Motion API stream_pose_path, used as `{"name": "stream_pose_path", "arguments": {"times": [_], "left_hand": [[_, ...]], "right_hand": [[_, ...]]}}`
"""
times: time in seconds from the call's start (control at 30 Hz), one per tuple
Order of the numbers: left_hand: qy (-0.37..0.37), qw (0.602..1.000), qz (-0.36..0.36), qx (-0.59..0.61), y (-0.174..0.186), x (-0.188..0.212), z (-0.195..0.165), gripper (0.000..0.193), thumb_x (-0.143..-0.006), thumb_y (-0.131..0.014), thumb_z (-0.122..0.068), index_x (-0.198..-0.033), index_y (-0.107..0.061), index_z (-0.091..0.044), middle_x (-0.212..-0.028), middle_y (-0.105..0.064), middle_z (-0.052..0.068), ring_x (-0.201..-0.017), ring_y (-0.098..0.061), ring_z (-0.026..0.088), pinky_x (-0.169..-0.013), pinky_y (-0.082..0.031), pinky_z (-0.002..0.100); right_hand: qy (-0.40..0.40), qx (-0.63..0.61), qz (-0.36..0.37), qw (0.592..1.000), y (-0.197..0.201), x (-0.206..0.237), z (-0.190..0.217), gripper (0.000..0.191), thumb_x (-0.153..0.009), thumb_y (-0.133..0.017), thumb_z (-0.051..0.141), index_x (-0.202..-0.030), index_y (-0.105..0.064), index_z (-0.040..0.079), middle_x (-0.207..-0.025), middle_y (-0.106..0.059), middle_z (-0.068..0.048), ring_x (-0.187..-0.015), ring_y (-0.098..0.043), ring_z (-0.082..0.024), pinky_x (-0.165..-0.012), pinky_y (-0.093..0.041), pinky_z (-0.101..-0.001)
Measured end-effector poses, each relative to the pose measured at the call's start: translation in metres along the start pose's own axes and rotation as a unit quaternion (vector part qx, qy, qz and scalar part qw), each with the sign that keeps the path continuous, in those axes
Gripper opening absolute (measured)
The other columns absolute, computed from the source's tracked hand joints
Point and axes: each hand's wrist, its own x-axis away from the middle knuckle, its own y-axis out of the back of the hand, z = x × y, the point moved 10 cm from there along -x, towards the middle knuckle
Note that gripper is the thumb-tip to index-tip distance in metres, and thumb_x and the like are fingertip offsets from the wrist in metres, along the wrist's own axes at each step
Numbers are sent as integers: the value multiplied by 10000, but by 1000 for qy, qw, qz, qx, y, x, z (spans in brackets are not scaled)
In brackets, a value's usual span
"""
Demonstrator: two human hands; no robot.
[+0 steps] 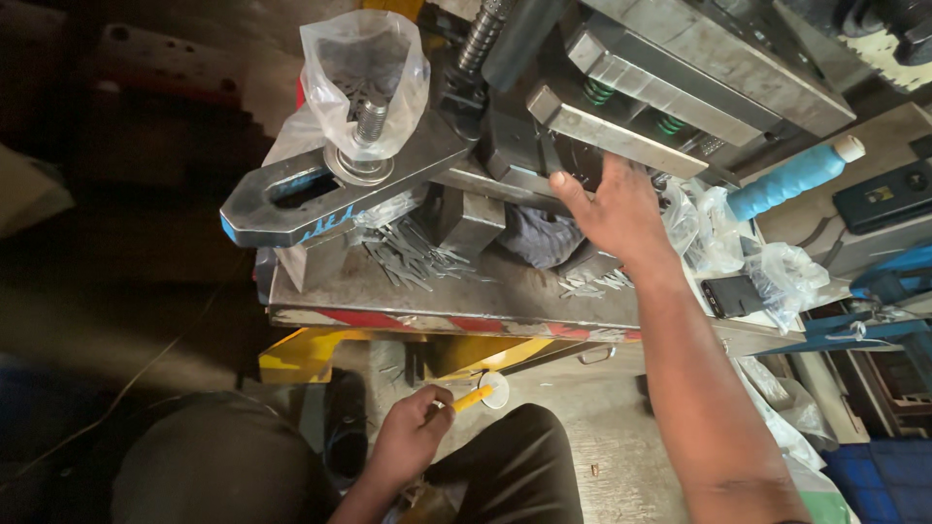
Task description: The person operates a manual press by placing small metal pieces into the die, pulling the lever to stamp them, and removing the finished parts. The person repeats this cycle continuously, using a yellow tool to assist with placement and removal.
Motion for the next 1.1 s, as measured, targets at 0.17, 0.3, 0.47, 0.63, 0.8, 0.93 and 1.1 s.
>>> {"name": "stream_pose_path", "arguments": {"times": [0.17,0.3,0.47,0.63,0.8,0.93,1.1], "left_hand": [[42,998,-7,-41,3,1,2,165,-887,-676,-125,-1033,-690,-50,-654,-655,44,-561,-567,111,-547,-451,303],[30,999,1,-22,-1,-1,3,173,-882,-661,-101,-1043,-698,-50,-676,-670,39,-580,-568,108,-552,-459,310],[35,998,1,-43,-7,-3,16,159,-890,-685,-115,-1038,-705,-62,-649,-633,62,-578,-543,109,-551,-448,309],[-72,997,-14,-13,-7,-4,-2,146,-867,-678,-79,-1010,-694,-59,-691,-657,19,-625,-548,89,-555,-463,311],[0,998,-11,-60,1,-3,11,101,-881,-676,-132,-954,-699,-67,-603,-624,26,-540,-554,116,-524,-443,325],[-2,1000,3,-11,-1,-2,10,89,-904,-683,-127,-946,-702,-51,-625,-595,48,-571,-513,102,-524,-422,325],[12,1000,6,0,-4,-1,8,103,-891,-685,-125,-969,-686,-58,-605,-612,40,-545,-519,100,-516,-428,313]], "right_hand": [[-28,17,34,999,-6,-2,-7,861,-979,-658,551,-1513,-389,-68,-1358,-566,-377,-1260,-540,-532,-1070,-413,-553],[-112,41,92,989,-15,5,-20,911,-918,-670,640,-1475,-422,-36,-1260,-642,-322,-1183,-611,-489,-1062,-457,-531],[12,51,6,999,-1,2,6,1009,-850,-761,627,-1492,-412,-68,-1331,-611,-341,-1222,-577,-493,-1044,-436,-539],[5,99,2,995,0,2,4,1061,-815,-828,653,-1476,-411,-65,-1329,-603,-336,-1240,-559,-491,-1095,-387,-553],[-105,-37,13,994,2,6,-15,956,-818,-786,542,-1528,-406,28,-1413,-609,-247,-1313,-549,-451,-1120,-385,-503],[-111,2,54,992,-3,2,-26,961,-788,-801,534,-1535,-406,77,-1433,-574,-255,-1329,-523,-456,-1123,-387,-493],[-17,60,46,997,-5,-1,-19,1000,-871,-818,576,-1566,-371,13,-1449,-534,-329,-1325,-502,-512,-1114,-362,-549]]}}
